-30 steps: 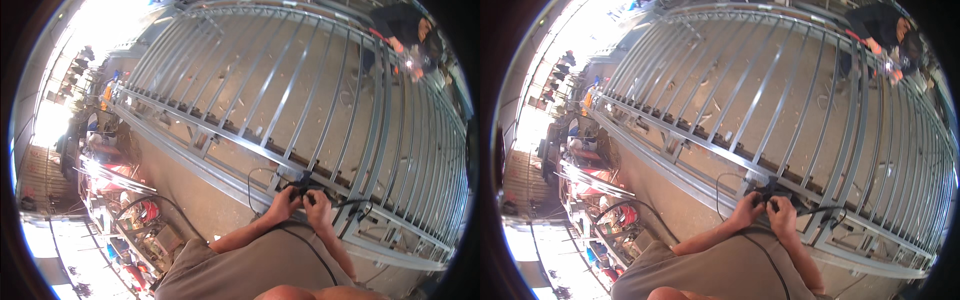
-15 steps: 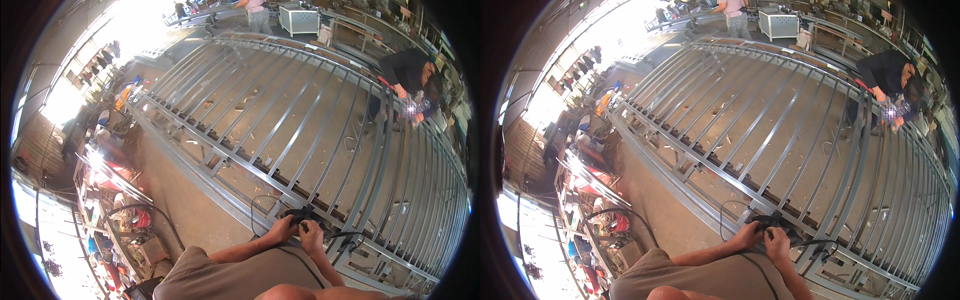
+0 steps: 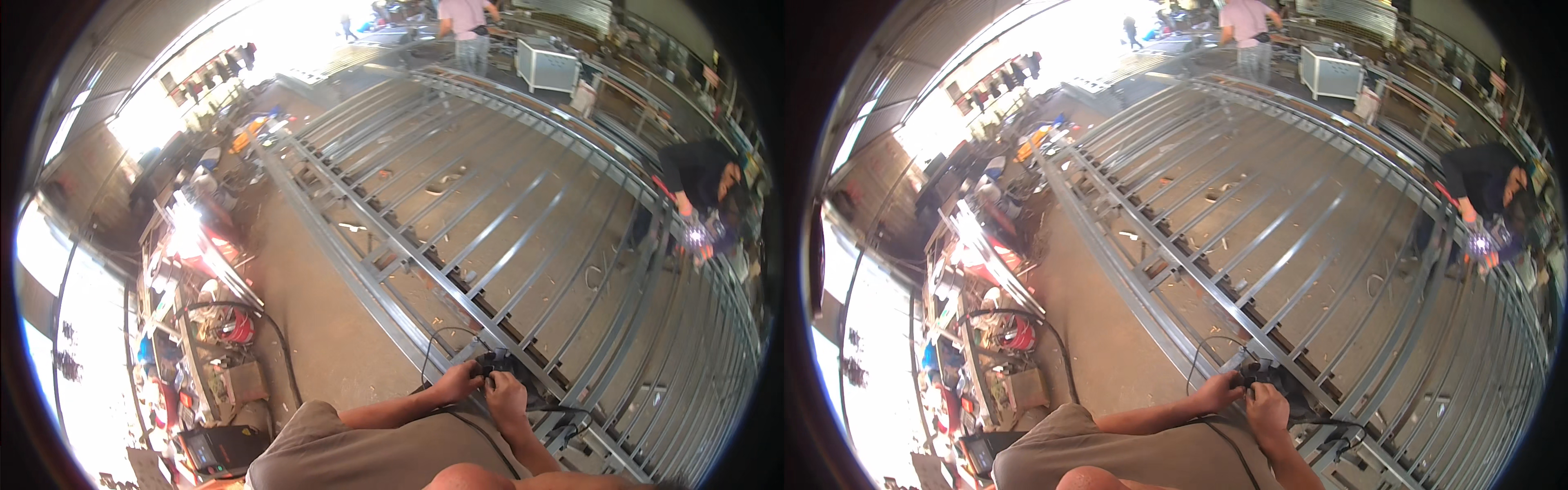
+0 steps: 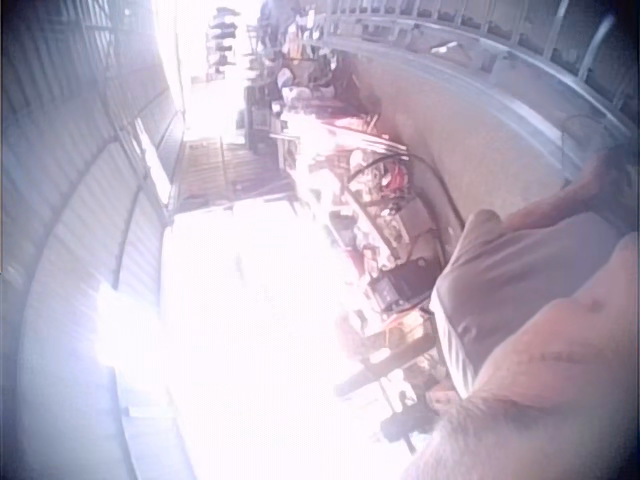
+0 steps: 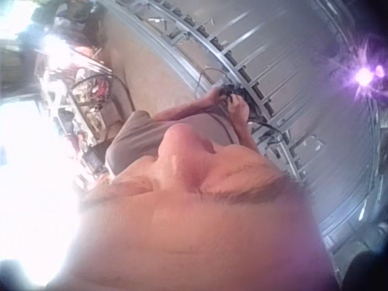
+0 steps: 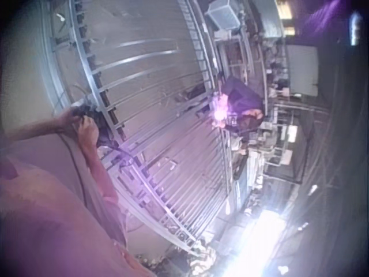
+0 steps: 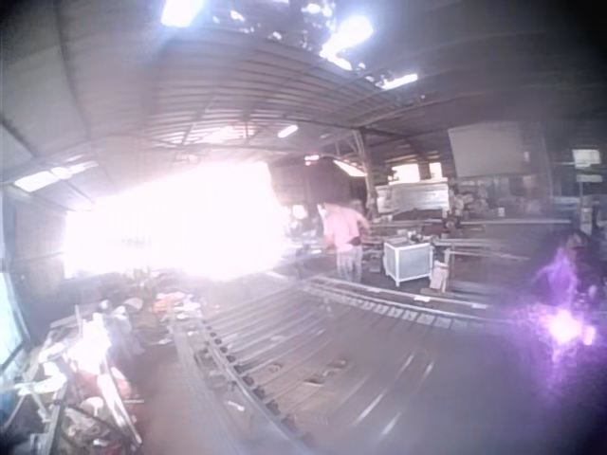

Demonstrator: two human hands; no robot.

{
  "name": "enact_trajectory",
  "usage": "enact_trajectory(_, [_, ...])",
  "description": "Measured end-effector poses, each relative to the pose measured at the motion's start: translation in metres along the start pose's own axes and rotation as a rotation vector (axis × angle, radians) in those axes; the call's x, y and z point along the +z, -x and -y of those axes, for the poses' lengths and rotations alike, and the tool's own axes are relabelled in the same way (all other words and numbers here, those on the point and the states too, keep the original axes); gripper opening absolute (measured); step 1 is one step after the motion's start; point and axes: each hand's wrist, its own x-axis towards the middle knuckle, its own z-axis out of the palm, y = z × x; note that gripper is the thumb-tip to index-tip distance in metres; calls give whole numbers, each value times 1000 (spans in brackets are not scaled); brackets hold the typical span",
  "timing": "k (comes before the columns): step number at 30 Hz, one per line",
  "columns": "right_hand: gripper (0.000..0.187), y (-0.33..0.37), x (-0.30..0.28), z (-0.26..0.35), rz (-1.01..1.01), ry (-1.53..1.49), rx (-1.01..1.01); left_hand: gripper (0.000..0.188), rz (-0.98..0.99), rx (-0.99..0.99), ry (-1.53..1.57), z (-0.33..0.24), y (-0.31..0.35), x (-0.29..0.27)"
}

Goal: The person assembles a black safety harness by hand, threading straps through buckles and securing connections. The person then attaches a cable to the harness and positions it on a metal frame structure.

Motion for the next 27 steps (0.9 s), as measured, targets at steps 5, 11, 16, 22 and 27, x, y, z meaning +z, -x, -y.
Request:
enact_trajectory(5, [18,-7,18,3,-45,18,-35,29,-60,127,19,6,7,-13])
enact_trajectory(11, [17,-19,16,11,-55,-217,10,29,44,145,-11,6,-4,-38])
enact_trajectory(16, [22,-46,16,31,37,-287,204,33,122,56,85,5,-16,-72])
enact_trajectory(22, [18,-74,3,42,133,-643,365,28,128,24,405,1,-31,-103])
enact_trajectory(27, [26,-87,8,82,-84,-380,408,17,105,-8,470,-14,-36,-117])
